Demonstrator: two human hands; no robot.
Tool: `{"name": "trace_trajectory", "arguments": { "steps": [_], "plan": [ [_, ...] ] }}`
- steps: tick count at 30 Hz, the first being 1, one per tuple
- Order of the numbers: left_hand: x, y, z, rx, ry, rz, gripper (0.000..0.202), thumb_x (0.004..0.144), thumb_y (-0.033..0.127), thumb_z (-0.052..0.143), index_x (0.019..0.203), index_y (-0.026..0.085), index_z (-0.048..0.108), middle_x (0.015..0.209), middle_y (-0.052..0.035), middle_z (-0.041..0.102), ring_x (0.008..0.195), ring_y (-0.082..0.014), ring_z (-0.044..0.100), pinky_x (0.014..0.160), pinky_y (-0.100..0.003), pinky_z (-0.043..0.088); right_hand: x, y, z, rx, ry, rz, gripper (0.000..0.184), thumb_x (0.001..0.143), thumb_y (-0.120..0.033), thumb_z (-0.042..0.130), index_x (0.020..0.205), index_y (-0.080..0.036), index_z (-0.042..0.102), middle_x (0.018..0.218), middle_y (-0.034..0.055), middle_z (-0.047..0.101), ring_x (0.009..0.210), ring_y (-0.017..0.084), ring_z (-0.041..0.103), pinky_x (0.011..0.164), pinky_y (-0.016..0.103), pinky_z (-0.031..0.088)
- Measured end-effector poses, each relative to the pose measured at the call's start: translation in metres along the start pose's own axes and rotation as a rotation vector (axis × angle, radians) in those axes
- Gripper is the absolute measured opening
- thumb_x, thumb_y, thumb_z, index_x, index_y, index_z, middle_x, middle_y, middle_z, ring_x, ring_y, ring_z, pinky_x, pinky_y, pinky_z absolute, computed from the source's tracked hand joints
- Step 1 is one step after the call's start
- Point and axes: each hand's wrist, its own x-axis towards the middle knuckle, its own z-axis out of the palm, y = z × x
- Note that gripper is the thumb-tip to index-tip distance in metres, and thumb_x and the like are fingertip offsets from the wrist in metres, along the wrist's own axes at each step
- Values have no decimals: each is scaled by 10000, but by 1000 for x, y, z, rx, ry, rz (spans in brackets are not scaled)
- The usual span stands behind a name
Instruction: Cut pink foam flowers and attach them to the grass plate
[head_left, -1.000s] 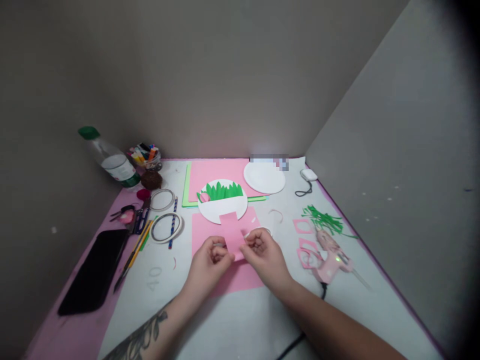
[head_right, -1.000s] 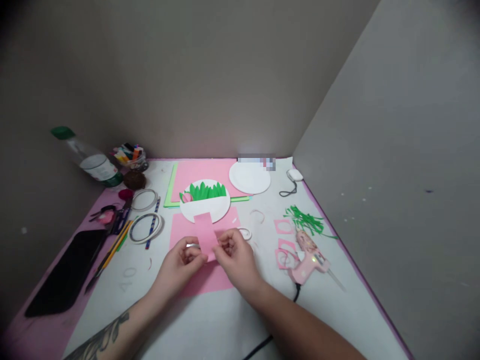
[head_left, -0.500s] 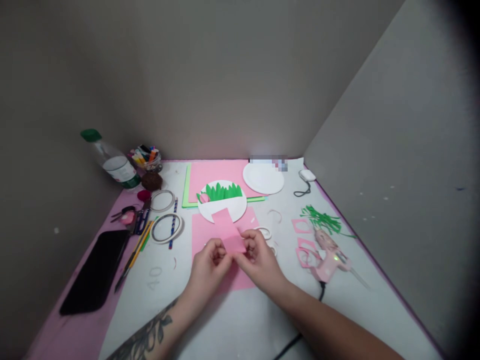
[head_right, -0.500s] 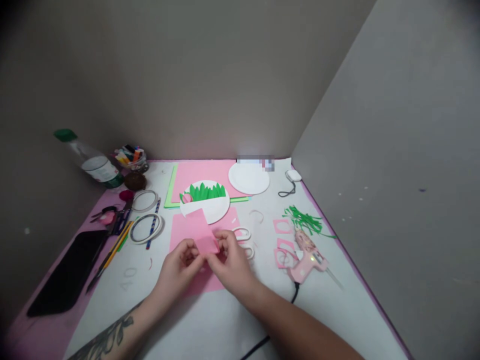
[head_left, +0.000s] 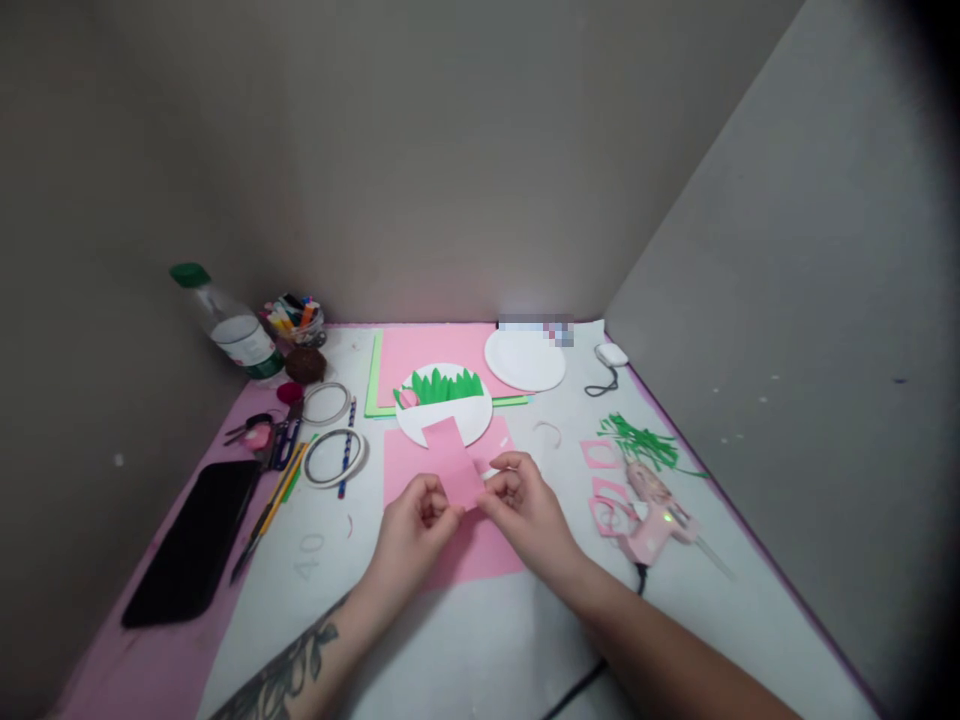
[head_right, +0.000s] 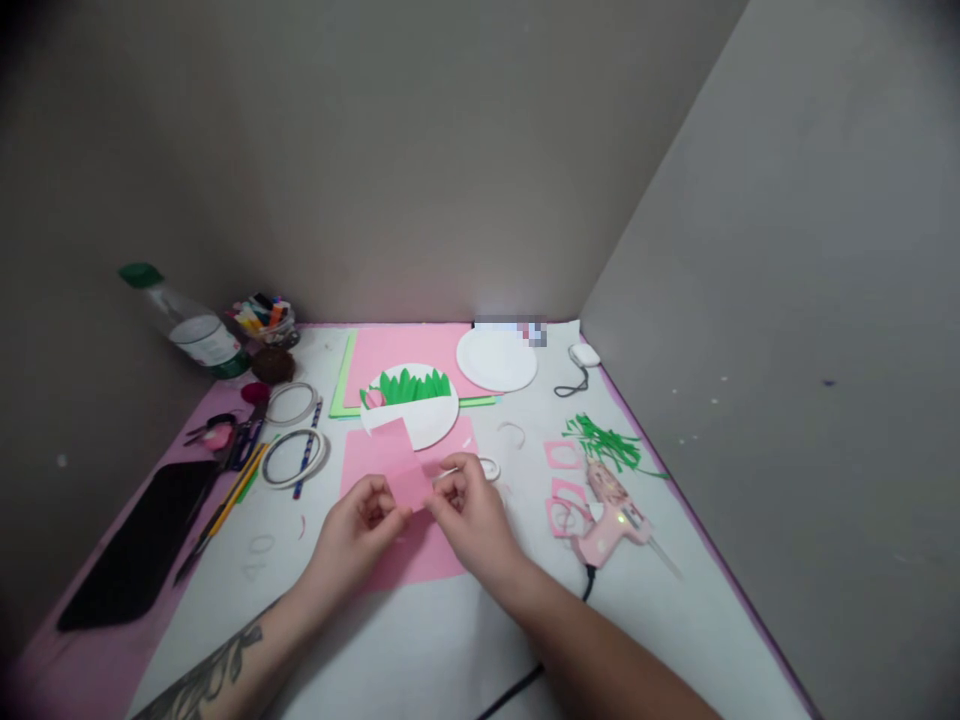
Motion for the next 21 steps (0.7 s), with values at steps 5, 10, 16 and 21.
{"name": "trace_trajectory", "arguments": {
  "steps": [5, 10, 16, 21],
  "plan": [
    [3, -1, -4, 13, 22, -14, 190, 757, 285, 614, 736, 190, 451, 570, 67, 508, 525, -87, 477, 525, -192, 350, 6, 1, -7, 24, 51, -14, 237, 785, -231, 603, 958, -220, 442, 682, -50, 524, 621, 121, 519, 588, 237, 402],
    [-1, 7, -7, 135, -105, 64, 152, 790, 307, 580, 759, 175, 512, 602, 39, 543, 547, -101, 508, 525, -199, 382, 1, 2, 2, 89, -71, 17, 276, 752, -248, 633, 967, -215, 463, 806, 0, 575, 723, 145, 570, 633, 256, 444],
    [10, 18, -69, 805, 253, 272, 285, 857, 405, 473, 952, 183, 622, 923, -75, 675, 812, -197, 616, 740, -295, 462, -5, 4, 8, 36, -67, 84, 214, 760, -209, 583, 916, -218, 436, 603, -75, 506, 537, 112, 497, 535, 228, 374],
    [28, 11, -111, 1219, 343, 35, 388, 823, 451, 498, 1074, 169, 583, 976, -99, 663, 879, -255, 629, 674, -298, 450, -12, 8, 18, -82, -216, 107, 205, 762, -157, 539, 936, -214, 447, 552, -95, 495, 491, 99, 445, 508, 212, 330]
  ]
}}
